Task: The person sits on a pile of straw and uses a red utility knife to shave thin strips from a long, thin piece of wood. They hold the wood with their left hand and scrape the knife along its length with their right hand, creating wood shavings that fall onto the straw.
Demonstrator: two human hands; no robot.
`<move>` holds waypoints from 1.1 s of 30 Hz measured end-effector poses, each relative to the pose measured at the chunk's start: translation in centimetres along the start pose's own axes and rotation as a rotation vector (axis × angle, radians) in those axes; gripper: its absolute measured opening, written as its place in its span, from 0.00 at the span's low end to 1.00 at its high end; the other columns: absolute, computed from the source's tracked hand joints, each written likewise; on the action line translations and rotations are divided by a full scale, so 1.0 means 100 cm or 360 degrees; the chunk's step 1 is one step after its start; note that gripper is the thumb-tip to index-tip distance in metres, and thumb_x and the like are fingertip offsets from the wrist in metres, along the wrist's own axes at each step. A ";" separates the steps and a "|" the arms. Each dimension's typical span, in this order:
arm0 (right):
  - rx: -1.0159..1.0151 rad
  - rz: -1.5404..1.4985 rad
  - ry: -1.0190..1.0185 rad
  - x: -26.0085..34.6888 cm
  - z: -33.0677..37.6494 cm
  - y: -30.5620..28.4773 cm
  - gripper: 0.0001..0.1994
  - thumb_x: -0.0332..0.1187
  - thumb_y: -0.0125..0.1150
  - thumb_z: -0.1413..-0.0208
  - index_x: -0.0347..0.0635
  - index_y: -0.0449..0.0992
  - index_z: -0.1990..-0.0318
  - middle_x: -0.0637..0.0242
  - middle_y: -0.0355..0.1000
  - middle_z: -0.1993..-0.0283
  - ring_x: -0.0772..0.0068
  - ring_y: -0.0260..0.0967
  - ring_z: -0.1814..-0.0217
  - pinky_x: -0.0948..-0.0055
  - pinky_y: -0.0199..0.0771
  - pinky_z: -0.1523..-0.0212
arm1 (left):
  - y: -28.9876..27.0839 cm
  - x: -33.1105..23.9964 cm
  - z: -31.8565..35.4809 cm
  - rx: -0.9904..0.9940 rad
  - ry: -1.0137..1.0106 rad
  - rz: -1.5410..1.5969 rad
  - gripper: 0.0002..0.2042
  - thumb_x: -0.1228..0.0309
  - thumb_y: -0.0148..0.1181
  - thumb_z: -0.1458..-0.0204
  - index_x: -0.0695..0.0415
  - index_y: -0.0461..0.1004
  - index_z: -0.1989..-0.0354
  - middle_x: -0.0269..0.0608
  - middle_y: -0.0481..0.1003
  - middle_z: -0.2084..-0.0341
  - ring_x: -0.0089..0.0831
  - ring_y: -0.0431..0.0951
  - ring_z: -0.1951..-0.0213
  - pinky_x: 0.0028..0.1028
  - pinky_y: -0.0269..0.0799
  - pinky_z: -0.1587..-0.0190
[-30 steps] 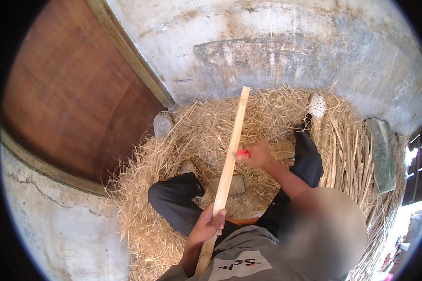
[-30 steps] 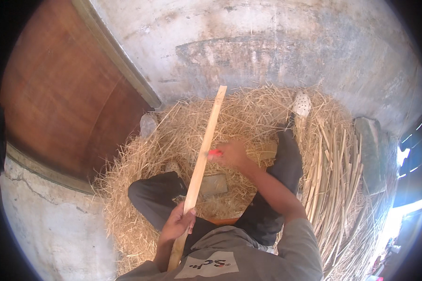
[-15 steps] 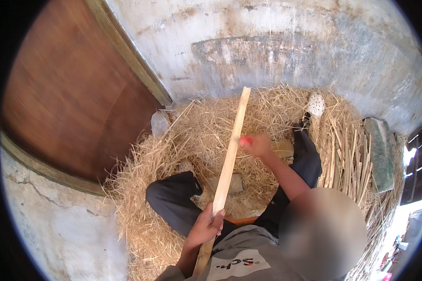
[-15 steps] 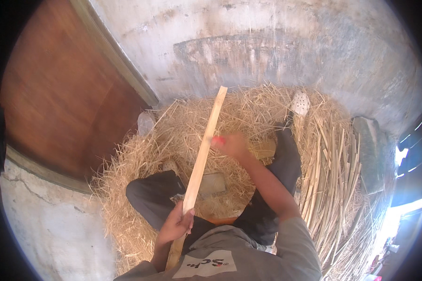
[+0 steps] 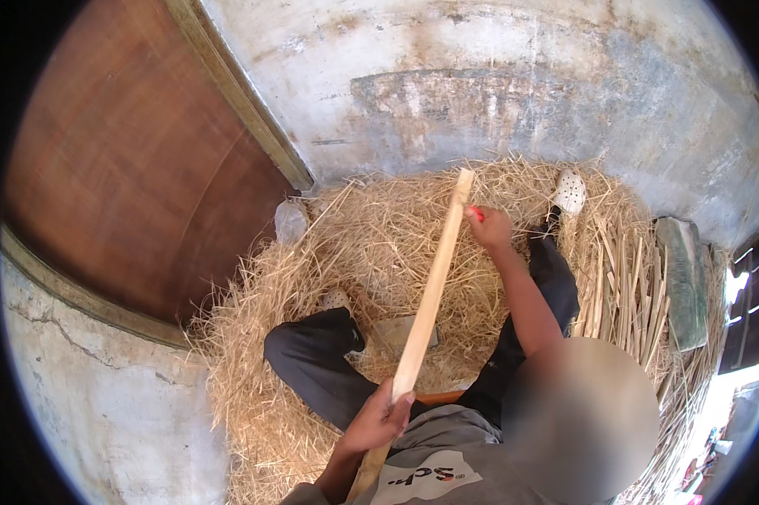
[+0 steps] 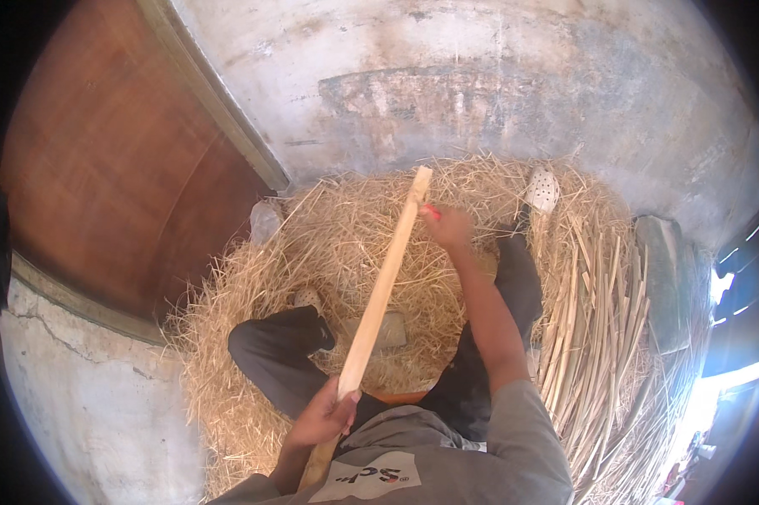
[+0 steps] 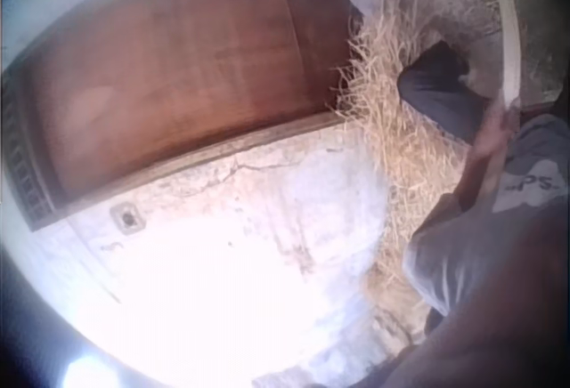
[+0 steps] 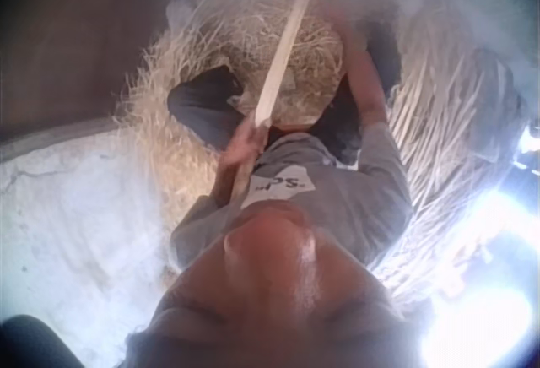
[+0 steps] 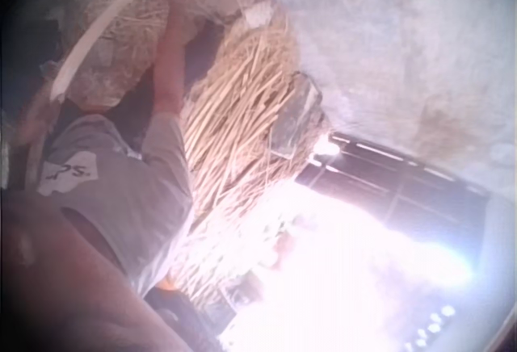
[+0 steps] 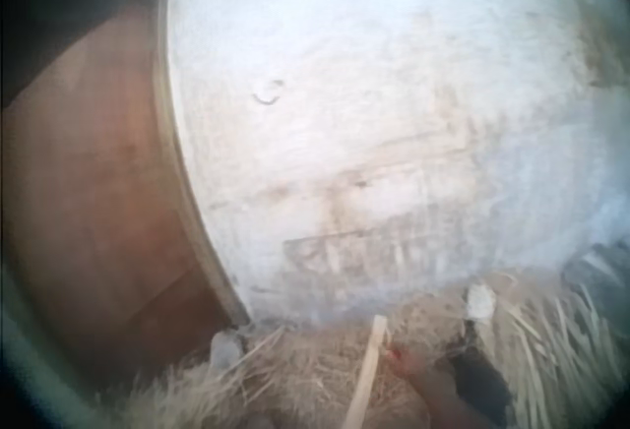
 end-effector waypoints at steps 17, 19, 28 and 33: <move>0.0467 -0.0340 -0.0359 0.071 0.048 -0.003 0.27 0.63 0.53 0.46 0.47 0.80 0.76 0.57 0.70 0.82 0.53 0.69 0.81 0.60 0.68 0.76 | -0.022 -0.009 -0.006 -0.0177 0.0068 0.0078 0.09 0.68 0.47 0.36 0.61 0.62 0.56 0.32 0.65 0.82 0.18 0.66 0.83 0.21 0.65 0.80; 0.0559 -0.0250 -0.0505 0.082 0.057 -0.001 0.26 0.62 0.55 0.47 0.50 0.81 0.77 0.60 0.70 0.84 0.56 0.69 0.83 0.62 0.68 0.78 | -0.022 -0.014 -0.007 -0.0231 0.0088 -0.0053 0.09 0.67 0.48 0.36 0.61 0.62 0.56 0.32 0.67 0.82 0.18 0.67 0.83 0.22 0.66 0.80; 0.0519 -0.0316 0.0285 0.071 0.055 -0.006 0.22 0.56 0.56 0.44 0.48 0.83 0.69 0.60 0.73 0.81 0.60 0.73 0.79 0.64 0.69 0.76 | -0.001 -0.022 -0.009 -0.0211 0.0076 -0.0288 0.09 0.70 0.49 0.37 0.62 0.64 0.53 0.32 0.67 0.83 0.18 0.68 0.83 0.21 0.66 0.80; 0.0452 -0.0403 0.0185 0.058 0.040 -0.036 0.29 0.61 0.54 0.46 0.40 0.75 0.80 0.58 0.68 0.84 0.56 0.69 0.81 0.58 0.66 0.77 | -0.024 -0.024 -0.013 -0.0377 0.0087 -0.0206 0.10 0.67 0.50 0.37 0.61 0.64 0.59 0.33 0.69 0.83 0.19 0.70 0.83 0.22 0.67 0.80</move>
Point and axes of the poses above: each hand's wrist, its own z-axis away from the middle knuckle, its own y-axis out of the palm, x = y × z, the point moved 7 cm from there along -z, towards the middle knuckle
